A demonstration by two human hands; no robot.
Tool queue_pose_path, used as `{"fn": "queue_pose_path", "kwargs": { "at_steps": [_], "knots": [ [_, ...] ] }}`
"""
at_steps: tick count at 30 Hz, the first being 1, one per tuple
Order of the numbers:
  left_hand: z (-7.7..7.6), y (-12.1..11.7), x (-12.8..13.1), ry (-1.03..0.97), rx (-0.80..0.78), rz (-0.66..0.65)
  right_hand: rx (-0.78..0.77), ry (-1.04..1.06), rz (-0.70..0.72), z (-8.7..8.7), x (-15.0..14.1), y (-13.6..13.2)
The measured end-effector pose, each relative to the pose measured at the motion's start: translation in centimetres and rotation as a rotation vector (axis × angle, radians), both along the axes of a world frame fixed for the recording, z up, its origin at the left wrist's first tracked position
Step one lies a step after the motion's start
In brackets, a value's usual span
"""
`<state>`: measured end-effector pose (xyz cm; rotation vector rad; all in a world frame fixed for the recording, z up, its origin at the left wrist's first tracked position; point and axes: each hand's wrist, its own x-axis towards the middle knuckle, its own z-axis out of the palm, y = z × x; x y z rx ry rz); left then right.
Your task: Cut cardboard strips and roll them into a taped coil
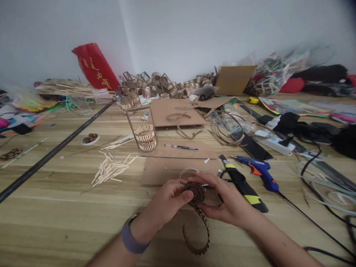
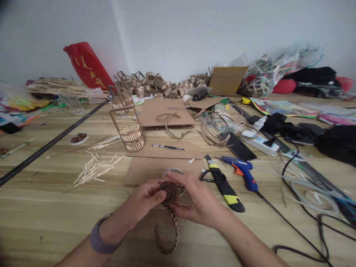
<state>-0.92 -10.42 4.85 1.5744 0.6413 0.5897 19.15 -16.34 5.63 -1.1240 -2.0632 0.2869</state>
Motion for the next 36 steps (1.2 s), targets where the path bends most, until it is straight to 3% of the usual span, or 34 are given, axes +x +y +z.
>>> {"fn": "queue_pose_path", "kwargs": {
  "at_steps": [5,11,15,18,24,29,33,36],
  "knots": [
    [0.0,-0.2,0.1,-0.058,-0.108,-0.001,0.039,0.027,0.010,0.2,-0.3,0.1],
    [0.4,0.0,0.1,-0.093,-0.132,0.007,0.032,0.049,0.011,0.4,-0.5,0.1],
    [0.7,0.2,0.0,-0.194,-0.268,0.036,0.085,0.051,-0.096,0.2,-0.4,0.3],
    [0.0,0.5,0.0,-0.266,-0.349,0.131,0.228,0.047,-0.140,0.1,-0.4,0.3],
    [-1.1,0.8,0.2,-0.170,-0.352,0.330,0.406,-0.021,0.001,0.1,-0.8,-0.5],
    [-0.2,0.5,0.3,-0.227,-0.372,0.211,0.352,0.110,-0.043,0.7,-1.1,-1.0],
    [0.3,0.2,0.3,-0.276,-0.308,0.062,0.272,0.267,-0.129,1.6,-1.2,-0.6],
    [0.5,0.2,0.3,-0.240,-0.261,0.027,0.192,0.337,-0.159,1.8,-1.2,-0.3]
  ]
}}
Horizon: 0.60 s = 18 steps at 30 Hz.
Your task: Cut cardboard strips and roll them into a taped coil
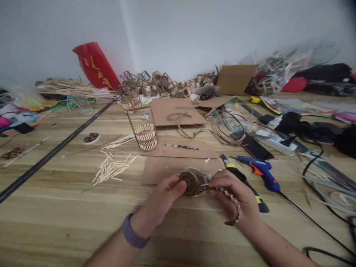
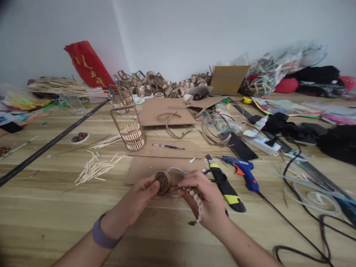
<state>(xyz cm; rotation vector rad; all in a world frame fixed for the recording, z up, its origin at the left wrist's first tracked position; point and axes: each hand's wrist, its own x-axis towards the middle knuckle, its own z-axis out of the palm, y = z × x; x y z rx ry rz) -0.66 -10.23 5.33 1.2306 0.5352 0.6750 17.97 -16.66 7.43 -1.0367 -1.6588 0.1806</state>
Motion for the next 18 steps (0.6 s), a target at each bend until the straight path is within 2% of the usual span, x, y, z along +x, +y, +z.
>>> {"fn": "queue_pose_path", "kwargs": {
  "at_steps": [12,15,18],
  "knots": [
    [0.5,0.1,-0.6,0.238,0.368,-0.017,-0.248,0.276,0.125,-0.7,-0.2,0.6],
    [0.3,0.2,-0.7,0.276,0.439,0.008,-0.369,0.348,0.158,-0.8,-0.4,0.7],
    [0.1,0.2,-0.8,0.314,0.497,0.047,-0.571,0.431,0.172,-1.1,-0.5,0.9]
  ]
}}
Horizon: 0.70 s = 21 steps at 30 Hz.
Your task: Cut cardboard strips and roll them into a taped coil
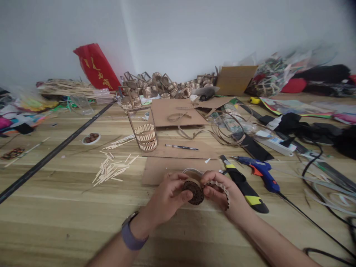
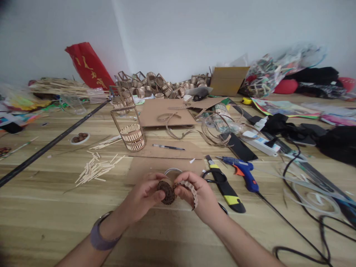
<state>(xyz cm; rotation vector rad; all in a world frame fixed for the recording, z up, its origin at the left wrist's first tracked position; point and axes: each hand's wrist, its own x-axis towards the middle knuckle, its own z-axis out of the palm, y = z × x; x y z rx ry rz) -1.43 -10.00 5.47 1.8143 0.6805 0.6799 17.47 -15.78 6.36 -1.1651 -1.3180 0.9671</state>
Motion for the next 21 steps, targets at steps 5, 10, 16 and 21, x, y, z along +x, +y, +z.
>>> {"fn": "queue_pose_path", "kwargs": {
  "at_steps": [5,10,16,21],
  "knots": [
    [0.01,-0.03,-0.07,0.046,0.113,0.071,-0.109,-0.050,-0.044,-0.50,0.27,0.15],
    [-0.04,-0.09,-0.04,0.106,0.205,0.155,0.049,-0.226,-0.103,-0.18,0.20,0.00],
    [0.24,-0.19,-0.10,0.166,0.308,0.189,0.239,-0.388,-0.152,-0.25,0.00,-0.22],
    [-0.11,-0.47,0.11,0.192,0.424,0.174,0.303,-0.342,-0.173,-0.72,-0.20,-0.35]
  ]
}}
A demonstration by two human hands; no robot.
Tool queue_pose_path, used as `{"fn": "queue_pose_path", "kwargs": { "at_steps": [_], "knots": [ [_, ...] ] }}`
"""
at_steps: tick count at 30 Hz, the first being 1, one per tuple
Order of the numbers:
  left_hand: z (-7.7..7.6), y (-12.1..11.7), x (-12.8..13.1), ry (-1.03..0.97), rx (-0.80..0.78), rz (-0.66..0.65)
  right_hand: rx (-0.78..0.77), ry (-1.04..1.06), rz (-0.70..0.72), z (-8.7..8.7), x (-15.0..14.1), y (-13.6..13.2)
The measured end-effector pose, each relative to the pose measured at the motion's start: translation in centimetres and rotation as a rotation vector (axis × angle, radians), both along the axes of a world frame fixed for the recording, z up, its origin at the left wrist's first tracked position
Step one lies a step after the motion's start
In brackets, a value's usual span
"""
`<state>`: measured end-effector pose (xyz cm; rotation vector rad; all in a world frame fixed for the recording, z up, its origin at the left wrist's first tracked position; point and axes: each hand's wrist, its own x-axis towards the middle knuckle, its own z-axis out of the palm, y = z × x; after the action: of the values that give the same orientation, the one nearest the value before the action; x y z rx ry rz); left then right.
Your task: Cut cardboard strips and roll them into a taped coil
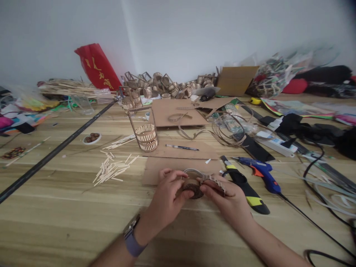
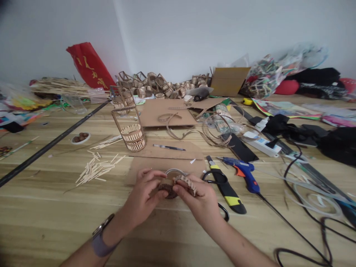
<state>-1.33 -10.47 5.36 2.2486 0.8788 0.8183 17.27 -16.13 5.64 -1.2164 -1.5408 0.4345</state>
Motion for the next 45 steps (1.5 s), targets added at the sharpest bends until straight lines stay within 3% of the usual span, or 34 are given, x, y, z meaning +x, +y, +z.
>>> {"fn": "queue_pose_path", "kwargs": {
  "at_steps": [9,25,29,34,38,41,45],
  "knots": [
    [-0.3,-0.5,0.1,0.046,0.271,0.023,-0.031,-0.135,-0.007,0.1,0.2,0.0],
    [-1.1,-1.3,0.5,0.296,0.517,0.088,0.096,-0.502,0.174,0.3,1.1,0.2],
    [-0.7,-1.3,0.4,0.193,0.455,0.120,0.118,-0.467,0.136,0.3,1.1,0.0],
    [0.5,-0.7,-0.2,-0.063,0.157,0.089,0.030,-0.314,-0.057,0.1,1.6,-0.1],
    [0.7,-0.5,-0.4,-0.163,0.003,0.037,-0.009,-0.257,-0.057,0.3,1.3,0.0],
    [0.7,-0.4,-0.5,-0.169,0.033,0.034,0.033,-0.229,0.002,0.6,1.0,0.1],
    [0.7,-0.5,-0.6,-0.126,0.193,0.042,0.094,-0.265,0.057,1.0,1.1,0.1]
  ]
}}
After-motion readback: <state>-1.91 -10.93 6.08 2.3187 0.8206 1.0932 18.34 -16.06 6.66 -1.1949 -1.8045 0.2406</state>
